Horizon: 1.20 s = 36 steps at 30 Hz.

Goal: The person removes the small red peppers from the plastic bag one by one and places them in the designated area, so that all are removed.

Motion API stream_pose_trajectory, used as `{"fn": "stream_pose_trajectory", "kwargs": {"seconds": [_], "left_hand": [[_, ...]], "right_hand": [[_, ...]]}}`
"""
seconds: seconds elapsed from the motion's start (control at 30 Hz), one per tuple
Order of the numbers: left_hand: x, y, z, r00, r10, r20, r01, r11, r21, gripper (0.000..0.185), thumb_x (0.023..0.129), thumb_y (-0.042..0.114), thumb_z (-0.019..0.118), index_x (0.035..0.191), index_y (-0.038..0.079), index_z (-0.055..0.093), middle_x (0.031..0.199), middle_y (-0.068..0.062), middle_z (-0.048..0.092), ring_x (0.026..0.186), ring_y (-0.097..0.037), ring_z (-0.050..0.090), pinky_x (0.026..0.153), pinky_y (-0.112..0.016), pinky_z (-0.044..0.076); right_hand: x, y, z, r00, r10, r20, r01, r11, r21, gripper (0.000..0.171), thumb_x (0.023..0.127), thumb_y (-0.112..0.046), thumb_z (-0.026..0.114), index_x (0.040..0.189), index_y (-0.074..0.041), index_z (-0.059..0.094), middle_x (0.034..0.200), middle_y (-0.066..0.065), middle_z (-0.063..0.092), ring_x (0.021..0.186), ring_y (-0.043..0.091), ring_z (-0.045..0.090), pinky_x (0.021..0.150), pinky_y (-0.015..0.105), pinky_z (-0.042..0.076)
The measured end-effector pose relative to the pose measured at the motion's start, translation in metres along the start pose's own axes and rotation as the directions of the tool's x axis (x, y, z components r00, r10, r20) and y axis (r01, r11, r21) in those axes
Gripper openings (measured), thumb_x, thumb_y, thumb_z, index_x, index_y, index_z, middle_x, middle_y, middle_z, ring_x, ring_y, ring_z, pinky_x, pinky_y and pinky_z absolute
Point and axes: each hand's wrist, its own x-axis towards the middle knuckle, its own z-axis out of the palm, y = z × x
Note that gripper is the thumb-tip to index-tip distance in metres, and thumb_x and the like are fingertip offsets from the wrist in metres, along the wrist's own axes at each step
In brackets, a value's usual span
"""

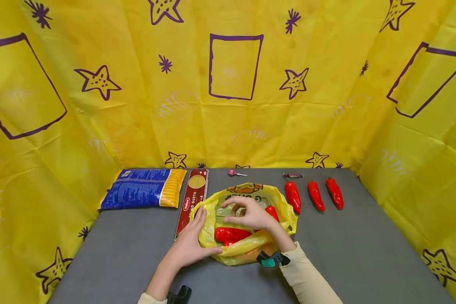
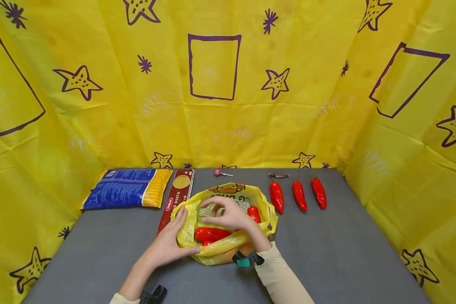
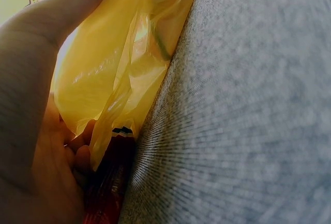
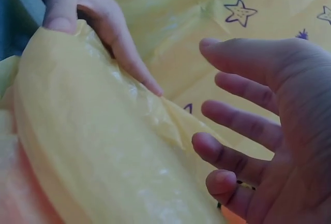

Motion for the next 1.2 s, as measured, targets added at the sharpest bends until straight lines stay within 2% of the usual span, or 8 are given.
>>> {"fn": "stream_pose_trajectory", "kwargs": {"seconds": [0.1, 0.27, 0.47, 0.67, 0.93, 1.2], "left_hand": [[-0.001, 0.0, 0.001, 1.0, 0.004, -0.001, -0.004, 1.0, 0.0, 0.133, 0.072, 0.074, 0.084, 0.17, 0.012, 0.02, 0.179, -0.004, 0.01, 0.159, -0.042, 0.026, 0.121, -0.074, 0.024], [0.0, 0.001, 0.0, 1.0, 0.005, -0.001, -0.005, 1.0, 0.0, 0.132, 0.072, 0.073, 0.085, 0.17, 0.013, 0.019, 0.179, -0.004, 0.01, 0.16, -0.041, 0.026, 0.122, -0.074, 0.024], [0.0, 0.001, -0.001, 1.0, 0.001, 0.002, -0.001, 1.0, 0.003, 0.132, 0.072, 0.074, 0.084, 0.17, 0.014, 0.019, 0.179, -0.002, 0.009, 0.16, -0.04, 0.026, 0.122, -0.073, 0.024], [0.0, 0.001, 0.0, 1.0, 0.002, 0.002, -0.002, 1.0, -0.003, 0.133, 0.072, 0.074, 0.084, 0.17, 0.013, 0.019, 0.179, -0.003, 0.009, 0.16, -0.04, 0.027, 0.121, -0.073, 0.025], [0.0, -0.001, 0.001, 1.0, 0.009, -0.005, -0.009, 1.0, 0.005, 0.133, 0.073, 0.075, 0.084, 0.17, 0.013, 0.019, 0.179, -0.002, 0.009, 0.159, -0.04, 0.027, 0.122, -0.073, 0.024], [-0.001, 0.0, 0.0, 1.0, 0.007, 0.009, -0.007, 1.0, 0.002, 0.134, 0.072, 0.076, 0.083, 0.17, 0.013, 0.018, 0.179, 0.0, 0.007, 0.16, -0.04, 0.027, 0.122, -0.072, 0.024]], "right_hand": [[-0.002, 0.003, 0.001, 1.0, -0.008, 0.028, 0.009, 1.0, -0.026, 0.037, 0.093, -0.022, 0.084, 0.126, -0.008, 0.074, 0.121, 0.016, 0.075, 0.085, 0.017, 0.067, 0.065, 0.032, 0.059], [-0.002, 0.006, 0.002, 0.997, -0.015, 0.076, 0.02, 0.997, -0.071, 0.04, 0.091, -0.023, 0.085, 0.126, -0.006, 0.074, 0.12, 0.015, 0.076, 0.086, 0.022, 0.069, 0.069, 0.029, 0.059], [-0.005, 0.01, 0.004, 0.985, -0.002, 0.173, 0.027, 0.99, -0.138, 0.043, 0.09, -0.025, 0.086, 0.128, -0.01, 0.074, 0.12, 0.008, 0.076, 0.09, 0.02, 0.069, 0.077, 0.027, 0.059], [-0.006, 0.009, 0.008, 0.968, -0.024, 0.25, 0.085, 0.968, -0.237, 0.044, 0.088, -0.026, 0.089, 0.128, -0.014, 0.075, 0.12, -0.001, 0.076, 0.089, 0.015, 0.065, 0.083, 0.027, 0.056], [-0.005, 0.003, 0.009, 0.962, 0.009, 0.271, 0.084, 0.94, -0.33, 0.04, 0.087, -0.016, 0.088, 0.125, -0.014, 0.077, 0.12, -0.002, 0.077, 0.09, 0.014, 0.064, 0.082, 0.025, 0.055], [-0.003, 0.001, 0.014, 0.962, 0.007, 0.272, 0.111, 0.902, -0.417, 0.042, 0.084, -0.021, 0.092, 0.124, -0.016, 0.079, 0.118, -0.005, 0.077, 0.094, 0.013, 0.064, 0.084, 0.022, 0.052]]}}
